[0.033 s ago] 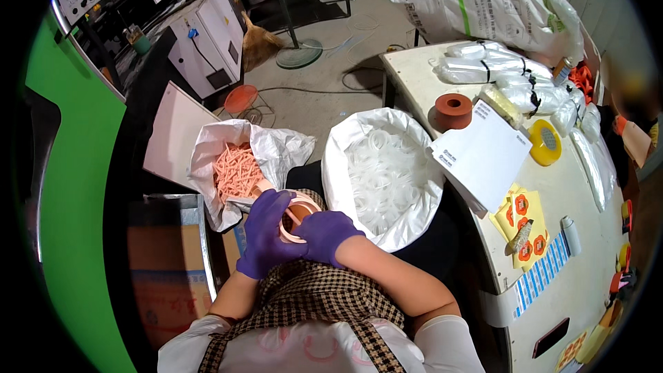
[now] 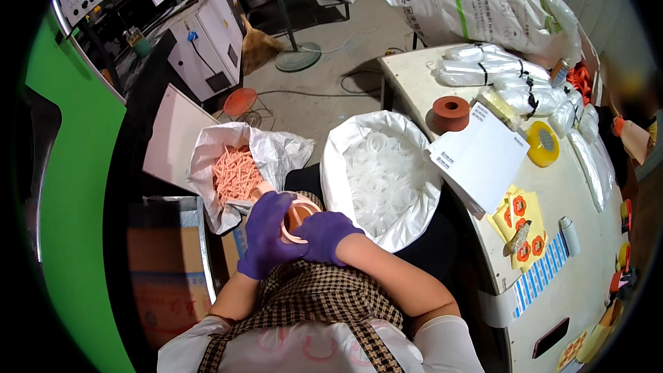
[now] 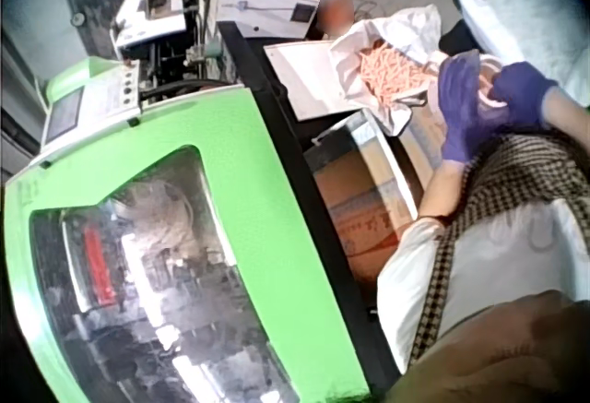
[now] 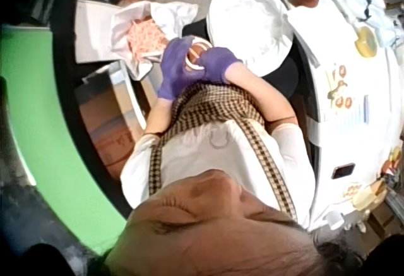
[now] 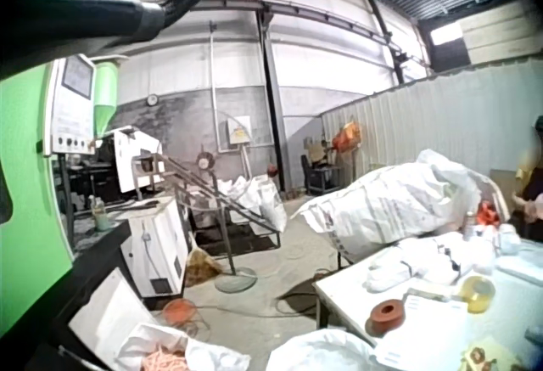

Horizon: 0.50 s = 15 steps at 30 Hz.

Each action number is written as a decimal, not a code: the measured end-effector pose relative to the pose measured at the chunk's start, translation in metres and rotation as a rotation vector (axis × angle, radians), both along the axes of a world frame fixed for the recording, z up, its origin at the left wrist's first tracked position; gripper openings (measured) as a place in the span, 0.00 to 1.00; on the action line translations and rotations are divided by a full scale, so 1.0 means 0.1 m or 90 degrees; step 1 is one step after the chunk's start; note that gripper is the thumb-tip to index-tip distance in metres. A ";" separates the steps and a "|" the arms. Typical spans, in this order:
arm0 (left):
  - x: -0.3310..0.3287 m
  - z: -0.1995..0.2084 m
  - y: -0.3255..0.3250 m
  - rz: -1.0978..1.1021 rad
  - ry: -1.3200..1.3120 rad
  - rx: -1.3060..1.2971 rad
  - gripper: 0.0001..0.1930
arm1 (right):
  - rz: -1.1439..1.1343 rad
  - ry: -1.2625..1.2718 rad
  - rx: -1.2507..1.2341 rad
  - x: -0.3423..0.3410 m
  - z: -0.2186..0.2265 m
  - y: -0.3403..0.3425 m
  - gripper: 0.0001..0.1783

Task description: The person applies labels and stickers to orange plastic jugs by hand. They peel individual stickers from a sheet and press them onto the sides of the jugs, handling one jug at a time.

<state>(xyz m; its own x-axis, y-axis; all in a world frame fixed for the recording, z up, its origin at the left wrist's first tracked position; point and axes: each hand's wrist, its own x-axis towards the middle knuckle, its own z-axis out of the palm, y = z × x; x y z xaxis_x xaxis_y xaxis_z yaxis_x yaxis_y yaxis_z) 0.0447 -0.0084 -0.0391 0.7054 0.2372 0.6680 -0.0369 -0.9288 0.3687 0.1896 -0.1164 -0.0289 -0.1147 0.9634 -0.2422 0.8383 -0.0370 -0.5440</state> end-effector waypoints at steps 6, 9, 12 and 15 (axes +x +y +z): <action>-0.12 0.01 0.28 0.054 0.016 0.026 0.38 | 0.051 0.199 0.357 0.02 -0.37 -0.08 0.44; -0.43 0.03 1.06 0.165 -0.071 -0.181 0.45 | -0.068 0.269 0.445 0.16 -0.24 -0.17 0.29; -0.63 0.40 1.57 0.235 -0.244 -0.218 0.54 | -0.303 -0.019 0.473 0.69 -0.80 -0.26 0.15; -0.88 0.67 1.77 0.279 -0.326 -0.061 0.55 | -0.425 -0.222 0.214 1.02 -1.18 -0.37 0.11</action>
<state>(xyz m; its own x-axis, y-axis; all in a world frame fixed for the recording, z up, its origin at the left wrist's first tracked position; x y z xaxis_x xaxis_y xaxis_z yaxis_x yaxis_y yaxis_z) -0.0433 0.1689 0.0280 0.1316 0.5039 0.8537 0.1436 -0.8618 0.4865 0.2915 -0.1532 -0.1471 0.5366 0.8295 0.1549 0.8199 -0.4692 -0.3280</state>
